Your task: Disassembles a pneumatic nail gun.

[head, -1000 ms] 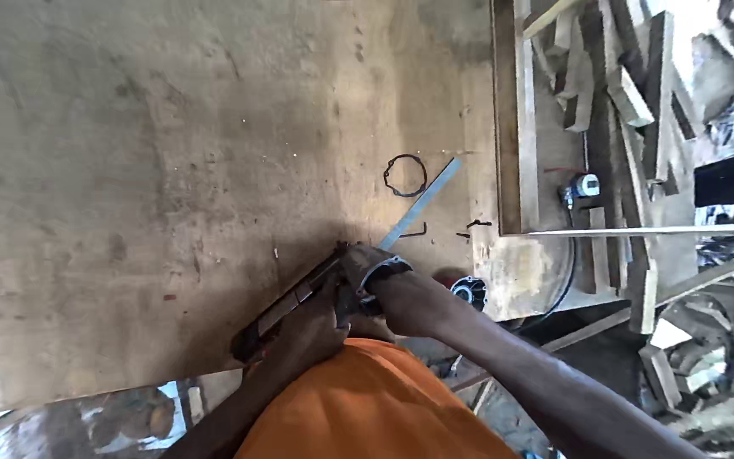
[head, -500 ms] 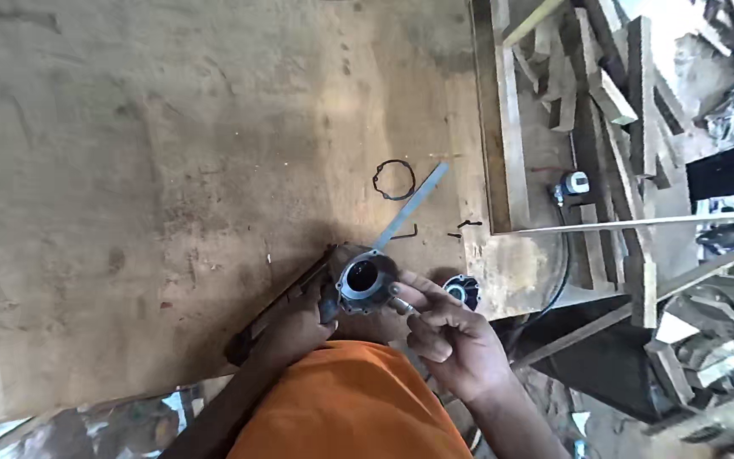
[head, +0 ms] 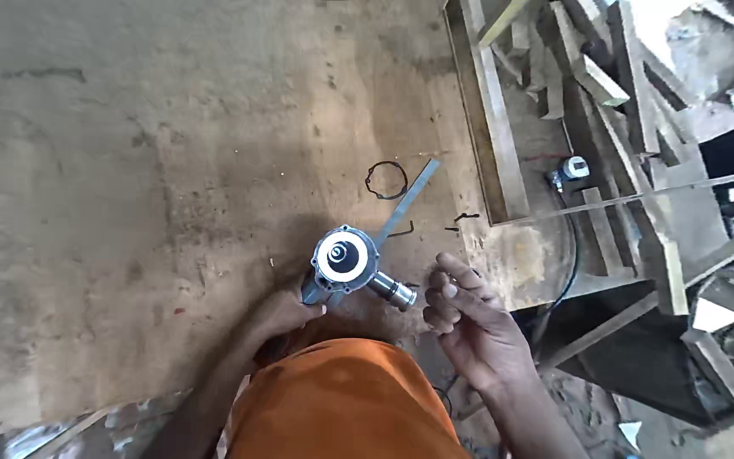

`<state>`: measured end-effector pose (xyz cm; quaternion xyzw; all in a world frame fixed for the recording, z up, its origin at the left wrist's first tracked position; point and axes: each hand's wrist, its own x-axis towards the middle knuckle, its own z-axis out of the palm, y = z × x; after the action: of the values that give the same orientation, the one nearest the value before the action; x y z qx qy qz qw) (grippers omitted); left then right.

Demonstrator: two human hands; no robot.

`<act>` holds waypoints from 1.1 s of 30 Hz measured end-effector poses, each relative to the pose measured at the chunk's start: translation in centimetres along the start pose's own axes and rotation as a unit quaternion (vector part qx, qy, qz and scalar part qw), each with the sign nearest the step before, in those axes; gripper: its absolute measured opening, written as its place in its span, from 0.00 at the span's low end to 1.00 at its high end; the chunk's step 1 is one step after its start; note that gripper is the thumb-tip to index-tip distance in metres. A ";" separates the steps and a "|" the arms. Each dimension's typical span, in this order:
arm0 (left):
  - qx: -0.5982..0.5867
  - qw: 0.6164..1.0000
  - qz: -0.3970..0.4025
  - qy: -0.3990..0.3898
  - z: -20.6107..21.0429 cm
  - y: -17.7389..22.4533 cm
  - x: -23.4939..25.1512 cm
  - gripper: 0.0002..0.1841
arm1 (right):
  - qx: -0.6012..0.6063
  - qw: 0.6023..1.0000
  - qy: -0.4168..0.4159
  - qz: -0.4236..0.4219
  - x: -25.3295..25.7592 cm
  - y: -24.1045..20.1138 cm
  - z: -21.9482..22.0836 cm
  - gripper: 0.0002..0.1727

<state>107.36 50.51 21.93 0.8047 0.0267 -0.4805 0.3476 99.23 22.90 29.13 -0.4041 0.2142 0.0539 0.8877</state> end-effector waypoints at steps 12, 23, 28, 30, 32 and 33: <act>-0.034 0.999 0.038 0.003 -0.8 -0.2 0.3 0.33 | -0.005 0.997 0.082 0.000 -1.0 1.7 -1.6 0.16; -0.013 0.997 0.057 0.054 -1.0 -1.1 0.6 0.30 | -0.009 0.997 0.075 -0.006 -1.0 1.9 -2.9 0.17; 0.009 0.996 0.061 0.064 -0.9 -0.9 0.4 0.29 | -0.010 0.995 0.102 0.014 -0.9 1.9 -2.8 0.13; 0.013 0.995 0.065 0.068 -0.8 -1.0 0.4 0.29 | -0.024 0.994 0.109 0.018 -0.7 2.0 -3.0 0.12; 0.032 0.995 0.062 0.075 -0.6 -1.1 0.4 0.29 | -0.036 0.993 0.115 0.019 -0.6 2.2 -3.2 0.13; 0.045 0.994 0.061 0.078 -0.4 -1.1 0.4 0.30 | -0.045 0.992 0.119 0.020 -0.5 2.2 -3.3 0.13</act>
<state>107.53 51.45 21.16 0.8549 -0.0169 -0.3945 0.3364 97.02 21.97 25.89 -0.4425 0.3235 0.0331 0.8357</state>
